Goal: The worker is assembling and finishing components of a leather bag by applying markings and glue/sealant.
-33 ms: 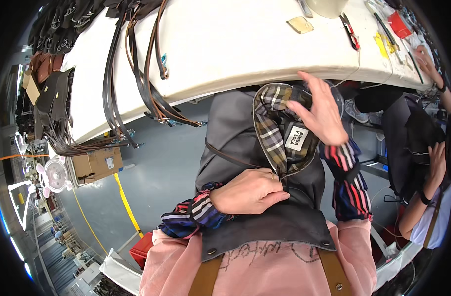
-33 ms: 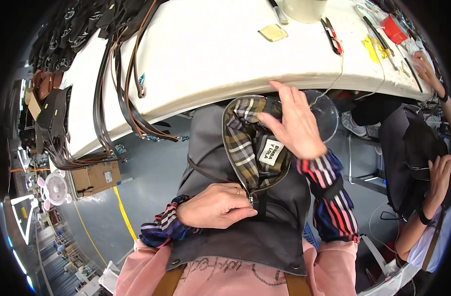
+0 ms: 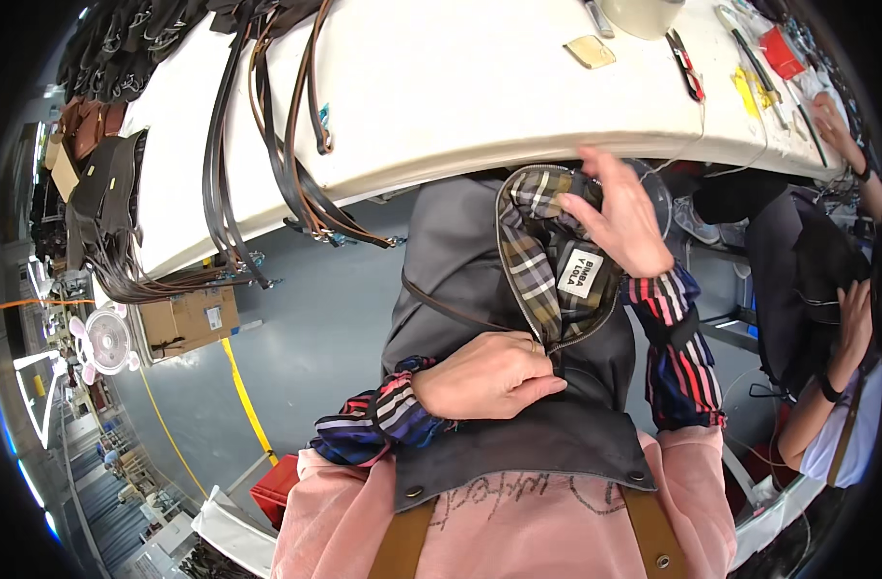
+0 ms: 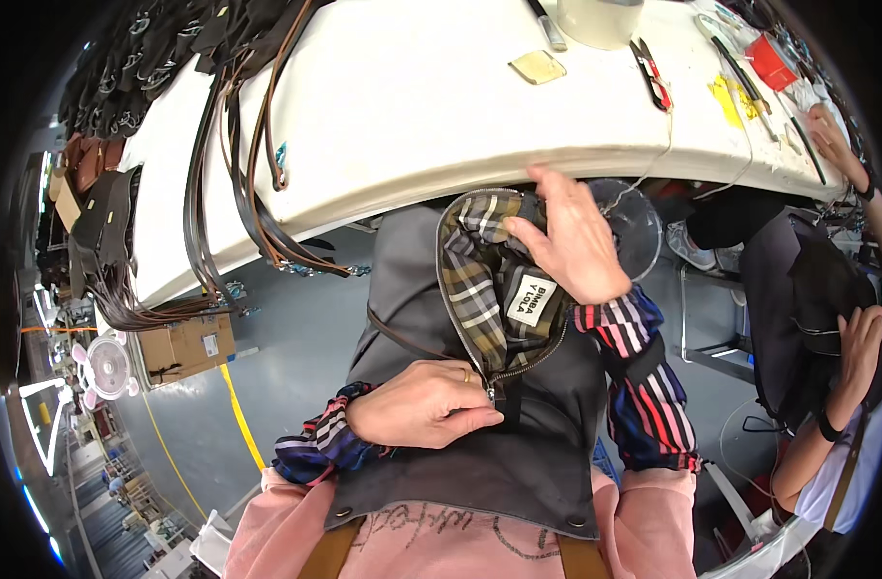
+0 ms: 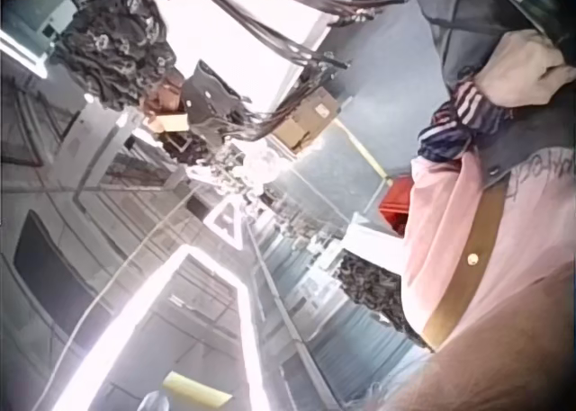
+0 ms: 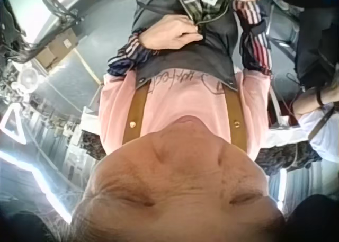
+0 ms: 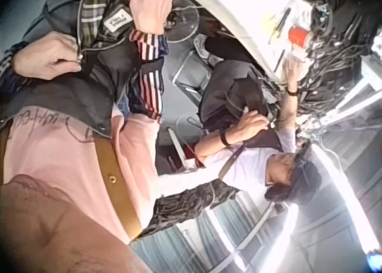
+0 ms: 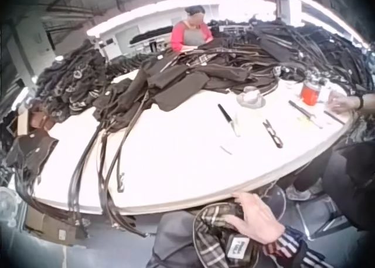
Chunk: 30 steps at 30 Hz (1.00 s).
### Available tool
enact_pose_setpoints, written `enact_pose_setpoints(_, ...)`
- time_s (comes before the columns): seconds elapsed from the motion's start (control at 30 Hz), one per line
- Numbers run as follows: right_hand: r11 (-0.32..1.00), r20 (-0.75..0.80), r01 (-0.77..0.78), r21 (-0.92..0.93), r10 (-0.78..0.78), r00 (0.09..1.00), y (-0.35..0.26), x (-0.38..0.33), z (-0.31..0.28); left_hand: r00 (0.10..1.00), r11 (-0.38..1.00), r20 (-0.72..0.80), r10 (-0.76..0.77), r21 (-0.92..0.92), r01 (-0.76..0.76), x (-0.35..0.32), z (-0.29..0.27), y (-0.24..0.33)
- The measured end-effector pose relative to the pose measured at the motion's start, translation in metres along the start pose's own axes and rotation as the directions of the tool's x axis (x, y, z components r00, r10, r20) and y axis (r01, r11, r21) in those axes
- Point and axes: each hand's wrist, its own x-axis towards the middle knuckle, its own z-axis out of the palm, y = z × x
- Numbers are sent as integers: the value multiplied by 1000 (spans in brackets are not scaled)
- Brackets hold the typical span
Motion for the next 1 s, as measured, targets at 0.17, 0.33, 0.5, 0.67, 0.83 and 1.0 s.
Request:
enact_pose_setpoints(0.17,939,204,-269,214,227,952,-5,-12,9,999,999,33,-37,-19,37,-16,-20,1)
enact_pose_setpoints(0.33,824,108,-203,528,172,979,-19,-24,7,853,972,-521,38,217,89,6,-76,-13)
enact_pose_setpoints(0.5,681,108,-233,694,221,969,-31,-22,1,972,981,-221,74,190,-31,50,-83,-37)
enact_pose_setpoints(0.67,778,67,-203,595,203,977,-31,-18,20,933,936,-359,19,333,110,34,-67,-18)
enact_pose_setpoints(0.83,826,162,-166,538,92,983,-41,-10,22,981,980,-171,-90,161,118,26,-69,-27)
enact_pose_setpoints(1.0,954,-61,136,267,-124,990,-30,35,-10,936,826,-190,-296,-543,150,8,-57,-71)
